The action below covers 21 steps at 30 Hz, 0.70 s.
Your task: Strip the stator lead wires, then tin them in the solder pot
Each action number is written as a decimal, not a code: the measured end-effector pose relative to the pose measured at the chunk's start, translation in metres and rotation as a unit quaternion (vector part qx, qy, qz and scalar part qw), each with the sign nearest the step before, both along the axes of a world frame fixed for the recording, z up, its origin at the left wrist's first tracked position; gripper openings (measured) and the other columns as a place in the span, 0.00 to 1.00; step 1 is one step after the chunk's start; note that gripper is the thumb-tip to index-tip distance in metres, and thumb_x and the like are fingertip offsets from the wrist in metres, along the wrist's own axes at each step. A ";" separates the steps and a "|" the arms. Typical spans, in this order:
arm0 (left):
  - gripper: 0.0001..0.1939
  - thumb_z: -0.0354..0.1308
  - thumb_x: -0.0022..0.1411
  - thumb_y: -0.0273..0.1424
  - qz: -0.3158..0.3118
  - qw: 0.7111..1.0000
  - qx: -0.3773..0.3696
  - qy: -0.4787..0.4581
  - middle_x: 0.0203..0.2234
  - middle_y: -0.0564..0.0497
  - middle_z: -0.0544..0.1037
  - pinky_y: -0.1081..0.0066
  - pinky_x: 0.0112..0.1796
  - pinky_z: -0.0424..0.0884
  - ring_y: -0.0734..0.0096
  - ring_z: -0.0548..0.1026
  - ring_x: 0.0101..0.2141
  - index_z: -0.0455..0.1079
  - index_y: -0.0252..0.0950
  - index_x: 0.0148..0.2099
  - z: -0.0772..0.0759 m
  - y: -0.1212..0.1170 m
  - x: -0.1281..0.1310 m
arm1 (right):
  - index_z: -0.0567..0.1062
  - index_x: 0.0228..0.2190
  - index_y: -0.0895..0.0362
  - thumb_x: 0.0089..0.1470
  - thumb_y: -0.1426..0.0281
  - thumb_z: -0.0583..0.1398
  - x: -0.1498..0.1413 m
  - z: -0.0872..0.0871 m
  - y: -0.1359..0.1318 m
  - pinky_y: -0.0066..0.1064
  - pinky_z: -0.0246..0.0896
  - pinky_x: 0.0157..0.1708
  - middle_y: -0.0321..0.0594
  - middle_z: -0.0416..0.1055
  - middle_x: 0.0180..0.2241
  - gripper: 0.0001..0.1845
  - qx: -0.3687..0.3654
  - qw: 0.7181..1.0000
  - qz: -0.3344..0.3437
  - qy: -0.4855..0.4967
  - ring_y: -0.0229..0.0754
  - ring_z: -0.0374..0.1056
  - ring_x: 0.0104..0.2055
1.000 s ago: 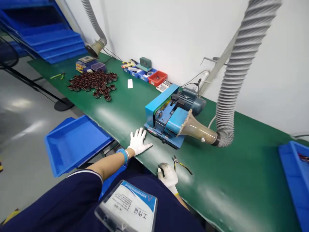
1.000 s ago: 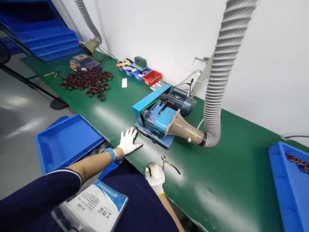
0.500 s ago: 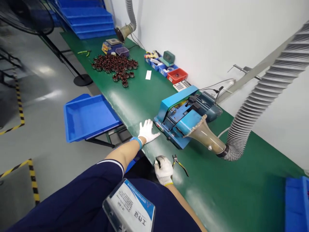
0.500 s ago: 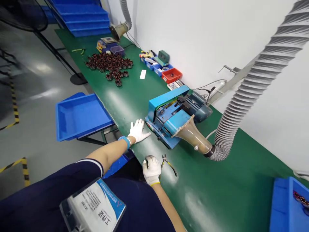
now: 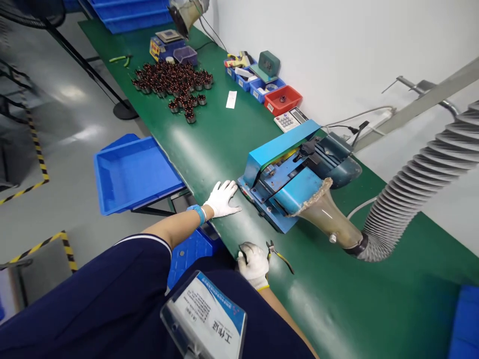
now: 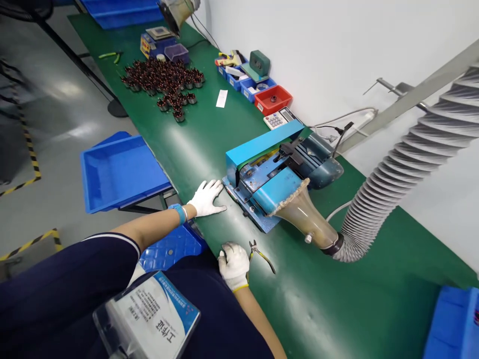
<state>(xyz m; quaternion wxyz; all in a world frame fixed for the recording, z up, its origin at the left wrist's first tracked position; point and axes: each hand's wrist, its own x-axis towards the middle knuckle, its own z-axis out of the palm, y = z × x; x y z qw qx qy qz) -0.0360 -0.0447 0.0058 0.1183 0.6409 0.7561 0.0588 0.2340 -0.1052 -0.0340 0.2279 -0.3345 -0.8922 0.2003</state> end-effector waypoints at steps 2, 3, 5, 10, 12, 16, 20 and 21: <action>0.48 0.52 0.55 0.59 0.015 1.000 -0.003 0.000 0.68 0.39 0.55 0.48 0.66 0.40 0.46 0.51 0.67 0.54 0.33 0.68 -0.001 -0.010 0.006 | 0.77 0.40 0.55 0.54 0.69 0.56 -0.002 -0.001 0.003 0.34 0.65 0.42 0.42 0.78 0.39 0.13 -0.002 1.000 0.009 0.003 0.44 0.73 0.40; 0.47 0.51 0.56 0.59 0.025 1.000 -0.005 0.000 0.68 0.39 0.56 0.48 0.66 0.40 0.46 0.51 0.67 0.54 0.33 0.68 -0.001 -0.016 0.009 | 0.78 0.40 0.55 0.54 0.69 0.56 -0.003 -0.002 0.005 0.34 0.65 0.42 0.42 0.78 0.39 0.13 -0.003 1.000 0.014 0.005 0.44 0.73 0.40; 0.47 0.51 0.56 0.59 0.050 0.999 -0.009 0.001 0.68 0.39 0.57 0.49 0.66 0.41 0.46 0.52 0.67 0.55 0.33 0.68 -0.001 -0.029 0.013 | 0.78 0.40 0.55 0.53 0.69 0.56 -0.004 -0.004 0.007 0.34 0.65 0.42 0.42 0.78 0.39 0.14 -0.006 1.000 0.022 0.007 0.44 0.73 0.41; 0.49 0.50 0.57 0.58 0.160 0.987 -0.005 0.015 0.68 0.32 0.52 0.46 0.65 0.42 0.40 0.49 0.67 0.52 0.27 0.68 -0.002 -0.024 0.003 | 0.78 0.40 0.55 0.54 0.69 0.56 -0.003 -0.006 0.008 0.35 0.65 0.43 0.43 0.78 0.40 0.14 -0.020 0.999 0.029 0.004 0.44 0.72 0.42; 0.49 0.49 0.58 0.57 0.202 0.979 0.002 0.015 0.68 0.31 0.51 0.45 0.64 0.43 0.39 0.49 0.67 0.50 0.25 0.69 -0.002 -0.006 -0.006 | 0.78 0.40 0.55 0.55 0.68 0.56 -0.002 -0.006 0.008 0.34 0.64 0.44 0.42 0.78 0.40 0.14 -0.022 0.999 0.031 -0.003 0.44 0.72 0.42; 0.47 0.43 0.63 0.55 0.300 0.954 0.026 0.010 0.69 0.27 0.49 0.47 0.64 0.48 0.40 0.47 0.68 0.44 0.21 0.70 0.005 -0.005 -0.004 | 0.78 0.41 0.55 0.57 0.68 0.56 0.000 -0.004 0.008 0.33 0.63 0.45 0.43 0.77 0.40 0.14 -0.011 0.999 0.032 -0.020 0.43 0.71 0.42; 0.44 0.38 0.68 0.49 0.394 0.918 0.036 0.005 0.67 0.20 0.47 0.43 0.62 0.53 0.36 0.46 0.68 0.39 0.14 0.69 0.020 -0.107 0.042 | 0.78 0.40 0.57 0.58 0.67 0.55 0.000 0.000 0.006 0.32 0.62 0.44 0.43 0.77 0.39 0.13 0.012 0.999 0.033 -0.030 0.43 0.71 0.42; 0.42 0.40 0.68 0.48 0.394 0.919 0.031 0.001 0.67 0.20 0.49 0.44 0.61 0.56 0.36 0.49 0.68 0.43 0.15 0.69 0.024 -0.144 0.057 | 0.78 0.40 0.57 0.58 0.67 0.55 0.000 0.000 0.005 0.33 0.61 0.44 0.44 0.77 0.39 0.13 0.017 0.999 0.033 -0.031 0.44 0.70 0.42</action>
